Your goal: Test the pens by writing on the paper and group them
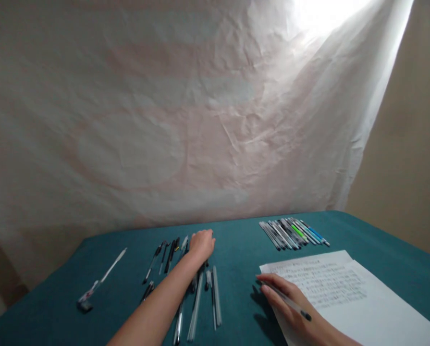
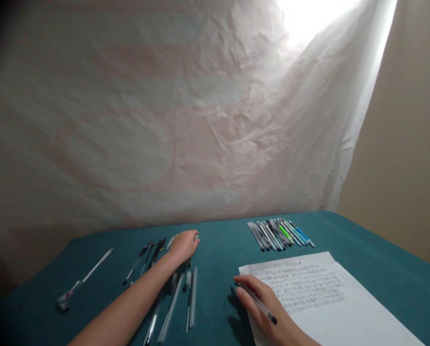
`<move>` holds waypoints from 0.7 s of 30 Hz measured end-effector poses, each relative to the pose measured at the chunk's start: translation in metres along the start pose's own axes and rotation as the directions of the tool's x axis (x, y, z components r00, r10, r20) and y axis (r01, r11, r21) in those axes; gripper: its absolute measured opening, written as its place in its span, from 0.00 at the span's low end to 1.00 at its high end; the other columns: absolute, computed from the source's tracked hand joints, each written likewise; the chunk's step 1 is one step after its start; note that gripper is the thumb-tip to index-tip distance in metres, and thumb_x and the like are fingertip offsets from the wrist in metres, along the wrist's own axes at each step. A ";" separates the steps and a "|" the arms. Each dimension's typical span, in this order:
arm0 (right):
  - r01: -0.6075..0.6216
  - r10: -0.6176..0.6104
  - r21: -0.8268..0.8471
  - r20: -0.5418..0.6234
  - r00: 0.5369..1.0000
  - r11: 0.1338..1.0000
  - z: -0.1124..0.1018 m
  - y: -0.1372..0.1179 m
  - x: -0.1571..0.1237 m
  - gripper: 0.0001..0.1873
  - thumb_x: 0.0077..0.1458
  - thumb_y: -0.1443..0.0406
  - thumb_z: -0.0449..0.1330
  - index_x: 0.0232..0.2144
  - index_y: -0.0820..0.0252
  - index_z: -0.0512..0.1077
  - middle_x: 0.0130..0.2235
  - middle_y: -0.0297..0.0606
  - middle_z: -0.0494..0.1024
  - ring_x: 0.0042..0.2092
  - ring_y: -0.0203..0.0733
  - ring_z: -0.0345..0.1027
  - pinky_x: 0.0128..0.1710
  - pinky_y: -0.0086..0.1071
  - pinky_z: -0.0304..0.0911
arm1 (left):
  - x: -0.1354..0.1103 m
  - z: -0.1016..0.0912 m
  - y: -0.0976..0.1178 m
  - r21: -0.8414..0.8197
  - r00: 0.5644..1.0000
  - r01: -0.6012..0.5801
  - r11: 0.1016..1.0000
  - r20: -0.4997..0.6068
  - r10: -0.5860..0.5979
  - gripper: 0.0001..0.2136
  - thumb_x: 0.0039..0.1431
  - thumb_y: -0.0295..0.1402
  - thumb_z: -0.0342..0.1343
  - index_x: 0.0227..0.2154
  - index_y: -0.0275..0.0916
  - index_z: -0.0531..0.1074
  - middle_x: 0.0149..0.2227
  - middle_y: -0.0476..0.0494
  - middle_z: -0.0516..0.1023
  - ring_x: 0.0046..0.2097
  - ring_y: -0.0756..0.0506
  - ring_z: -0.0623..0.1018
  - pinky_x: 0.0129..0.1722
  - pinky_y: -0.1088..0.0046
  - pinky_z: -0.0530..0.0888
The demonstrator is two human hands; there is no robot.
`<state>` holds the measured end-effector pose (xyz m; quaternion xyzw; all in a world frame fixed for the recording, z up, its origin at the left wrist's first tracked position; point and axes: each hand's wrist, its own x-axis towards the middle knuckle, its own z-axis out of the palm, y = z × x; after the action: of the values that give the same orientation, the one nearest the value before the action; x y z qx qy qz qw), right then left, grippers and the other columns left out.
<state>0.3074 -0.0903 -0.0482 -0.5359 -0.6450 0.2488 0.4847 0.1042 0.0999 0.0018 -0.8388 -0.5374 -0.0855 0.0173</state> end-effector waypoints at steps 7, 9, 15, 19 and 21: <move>-0.055 0.061 -0.054 0.109 0.992 0.997 -0.004 0.002 0.002 0.18 0.56 0.55 0.52 0.45 0.56 0.70 0.46 0.43 0.74 0.48 0.47 0.66 0.49 0.38 0.62 | 0.036 0.019 0.002 0.039 0.997 0.076 0.996 0.004 -0.076 0.13 0.60 0.34 0.51 0.47 0.36 0.66 0.47 0.40 0.69 0.44 0.43 0.73 0.41 0.60 0.72; -0.059 0.065 -0.060 0.101 0.993 0.996 -0.004 0.004 0.002 0.18 0.56 0.55 0.52 0.45 0.55 0.70 0.46 0.42 0.73 0.48 0.47 0.66 0.49 0.37 0.62 | 0.040 0.023 0.003 0.014 0.997 0.078 0.997 0.004 -0.078 0.13 0.60 0.34 0.52 0.47 0.36 0.66 0.47 0.40 0.69 0.44 0.43 0.73 0.41 0.60 0.72; -0.084 0.094 -0.080 0.139 0.986 0.993 -0.006 -0.001 0.004 0.19 0.56 0.54 0.51 0.45 0.56 0.70 0.44 0.42 0.74 0.45 0.46 0.67 0.46 0.36 0.62 | 0.042 0.029 0.009 -0.203 0.995 0.093 0.975 -0.007 -0.096 0.13 0.60 0.34 0.51 0.47 0.36 0.65 0.47 0.40 0.69 0.44 0.43 0.73 0.41 0.60 0.72; -0.034 0.056 -0.126 0.175 0.983 0.992 -0.010 -0.010 0.007 0.18 0.55 0.55 0.51 0.44 0.57 0.70 0.40 0.42 0.75 0.41 0.44 0.69 0.41 0.34 0.63 | 0.032 0.024 0.023 -0.476 0.995 0.073 0.876 -0.025 -0.096 0.12 0.60 0.34 0.52 0.45 0.36 0.67 0.47 0.41 0.70 0.44 0.43 0.73 0.42 0.59 0.71; 0.023 0.008 -0.141 0.215 0.977 0.990 -0.010 -0.010 0.008 0.18 0.55 0.56 0.52 0.44 0.58 0.69 0.37 0.41 0.76 0.38 0.43 0.69 0.38 0.32 0.63 | 0.022 0.018 0.034 -0.635 0.995 0.049 0.771 -0.037 -0.093 0.09 0.58 0.32 0.54 0.41 0.36 0.70 0.44 0.42 0.72 0.44 0.43 0.73 0.45 0.60 0.70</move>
<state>0.3120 -0.0878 -0.0330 -0.5365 -0.7118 0.2569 0.3734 0.1463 0.1073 -0.0106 -0.7717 -0.5076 -0.2894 -0.2512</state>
